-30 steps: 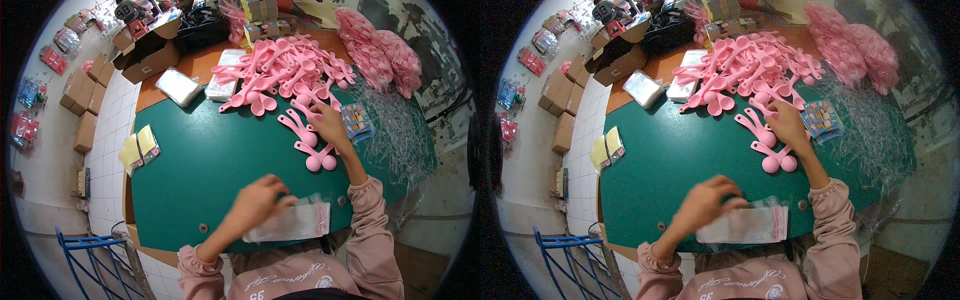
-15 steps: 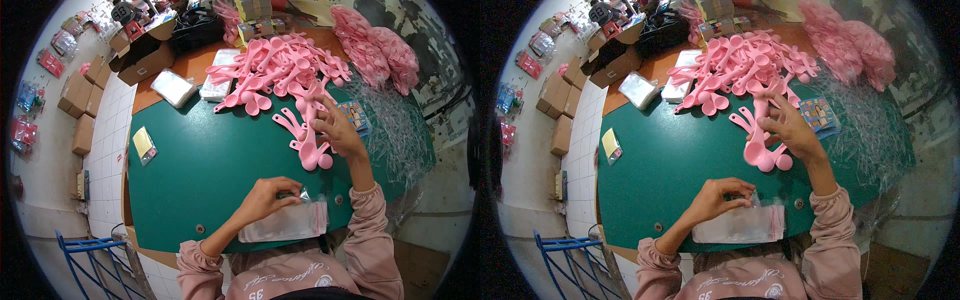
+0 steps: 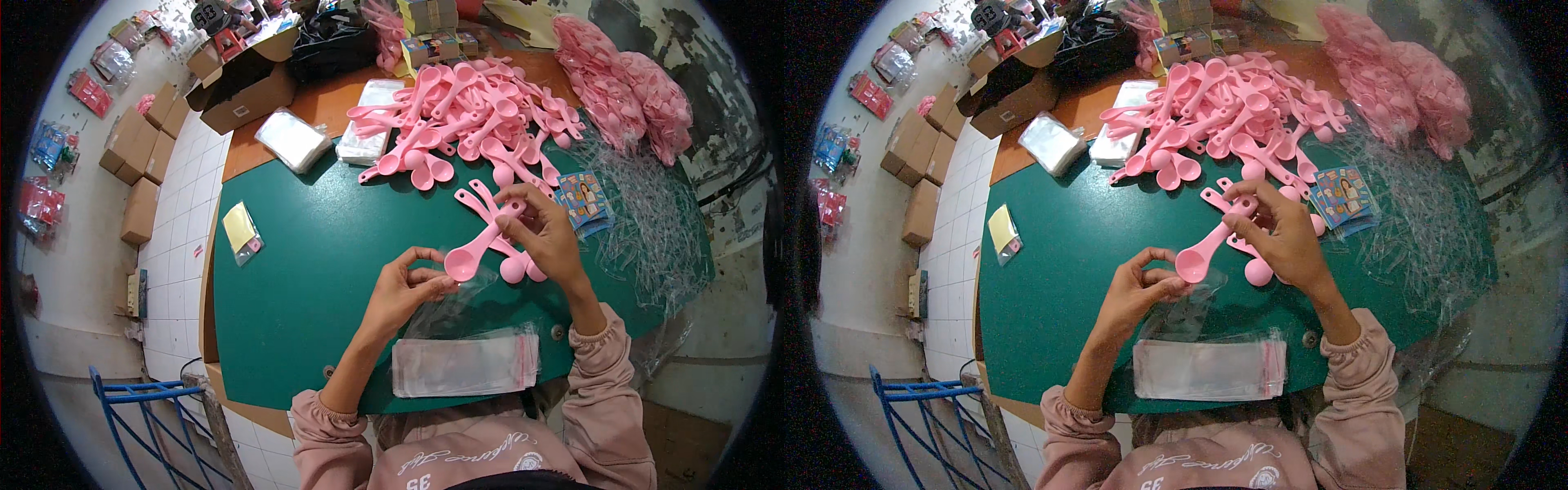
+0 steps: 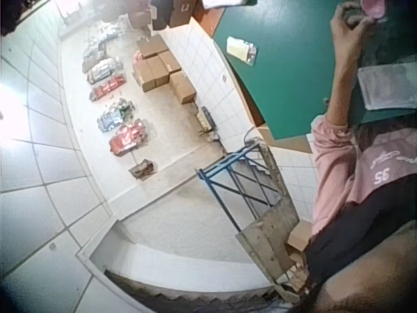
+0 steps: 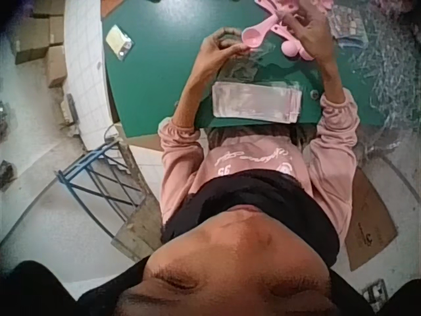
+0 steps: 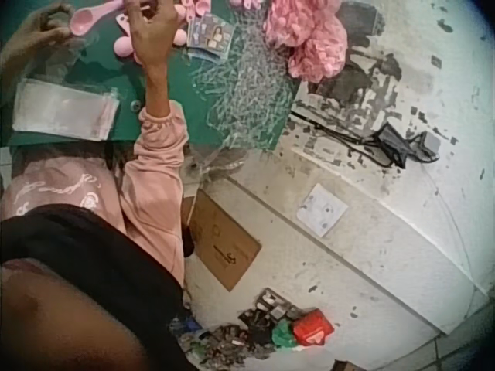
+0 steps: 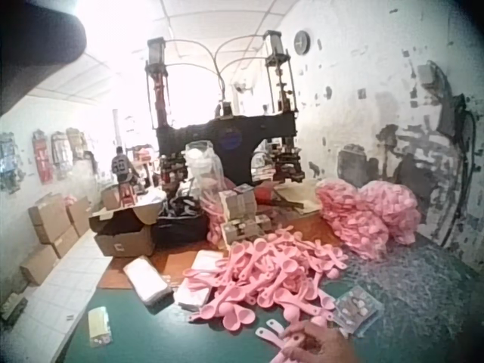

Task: The person repeatedly picks up pink plastic ladles, places them into clear plastic bags, inserts a small printed card, and seals the bags. The person stacks the completed packages on the table.

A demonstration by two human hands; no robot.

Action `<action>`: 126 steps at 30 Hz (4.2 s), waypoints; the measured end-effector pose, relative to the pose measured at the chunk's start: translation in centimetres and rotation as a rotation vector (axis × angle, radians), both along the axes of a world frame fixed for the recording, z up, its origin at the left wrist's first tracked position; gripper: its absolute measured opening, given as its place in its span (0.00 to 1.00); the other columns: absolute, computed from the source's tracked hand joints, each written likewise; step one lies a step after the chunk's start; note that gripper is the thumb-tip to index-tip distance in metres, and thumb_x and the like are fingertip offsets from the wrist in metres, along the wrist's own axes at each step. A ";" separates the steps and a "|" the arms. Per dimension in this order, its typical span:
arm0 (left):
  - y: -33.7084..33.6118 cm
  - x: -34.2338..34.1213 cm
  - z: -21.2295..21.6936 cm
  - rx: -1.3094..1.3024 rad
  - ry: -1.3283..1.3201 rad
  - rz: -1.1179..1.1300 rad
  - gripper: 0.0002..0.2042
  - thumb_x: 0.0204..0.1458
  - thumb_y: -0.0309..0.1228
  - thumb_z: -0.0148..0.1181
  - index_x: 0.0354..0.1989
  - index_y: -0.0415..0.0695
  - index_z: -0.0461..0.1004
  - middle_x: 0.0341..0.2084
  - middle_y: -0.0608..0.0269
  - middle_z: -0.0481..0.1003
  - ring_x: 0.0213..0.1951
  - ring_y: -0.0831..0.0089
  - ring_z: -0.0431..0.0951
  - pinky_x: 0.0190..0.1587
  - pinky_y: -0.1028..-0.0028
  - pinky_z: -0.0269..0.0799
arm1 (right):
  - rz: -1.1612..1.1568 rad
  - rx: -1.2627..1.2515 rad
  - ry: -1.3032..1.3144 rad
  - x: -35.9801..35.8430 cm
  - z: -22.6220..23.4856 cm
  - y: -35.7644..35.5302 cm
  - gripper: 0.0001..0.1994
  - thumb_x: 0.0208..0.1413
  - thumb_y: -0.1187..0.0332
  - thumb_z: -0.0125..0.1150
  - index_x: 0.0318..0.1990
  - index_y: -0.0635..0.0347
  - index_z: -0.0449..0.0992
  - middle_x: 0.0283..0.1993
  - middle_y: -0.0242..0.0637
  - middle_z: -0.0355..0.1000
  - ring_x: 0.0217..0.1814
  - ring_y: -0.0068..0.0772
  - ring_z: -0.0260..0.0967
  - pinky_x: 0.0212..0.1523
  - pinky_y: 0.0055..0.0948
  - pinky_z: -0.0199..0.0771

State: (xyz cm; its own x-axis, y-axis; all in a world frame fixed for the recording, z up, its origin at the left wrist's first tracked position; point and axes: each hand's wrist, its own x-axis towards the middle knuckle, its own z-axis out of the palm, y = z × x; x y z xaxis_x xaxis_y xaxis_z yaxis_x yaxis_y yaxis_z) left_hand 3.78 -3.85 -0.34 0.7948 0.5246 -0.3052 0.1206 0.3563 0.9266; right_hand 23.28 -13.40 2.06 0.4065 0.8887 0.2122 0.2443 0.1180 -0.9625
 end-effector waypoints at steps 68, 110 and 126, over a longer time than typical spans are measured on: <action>4.0 -4.9 1.7 0.615 0.177 -0.381 0.34 0.48 0.34 0.58 0.62 0.49 0.47 0.30 0.53 0.76 0.33 0.72 0.76 0.35 0.73 0.70 | 0.323 -0.333 0.064 -1.4 0.1 1.2 0.09 0.43 0.75 0.61 0.35 0.66 0.75 0.27 0.32 0.72 0.28 0.17 0.66 0.30 0.19 0.66; -0.2 -5.8 -1.5 -0.376 -0.159 0.132 0.31 0.58 0.32 0.36 0.64 0.55 0.25 0.43 0.52 0.68 0.40 0.67 0.73 0.47 0.66 0.68 | 0.410 0.120 -0.988 -9.6 -2.7 2.3 0.11 0.38 0.69 0.60 0.31 0.59 0.68 0.33 0.36 0.61 0.37 0.36 0.61 0.37 0.33 0.61; 0.3 -4.8 -1.7 -0.118 -0.040 0.027 0.32 0.53 0.20 0.33 0.64 0.57 0.32 0.42 0.51 0.67 0.41 0.63 0.74 0.46 0.69 0.72 | 0.439 -0.058 -0.153 2.5 3.1 -0.4 0.06 0.47 0.74 0.57 0.31 0.61 0.66 0.31 0.32 0.63 0.38 0.23 0.60 0.40 0.24 0.62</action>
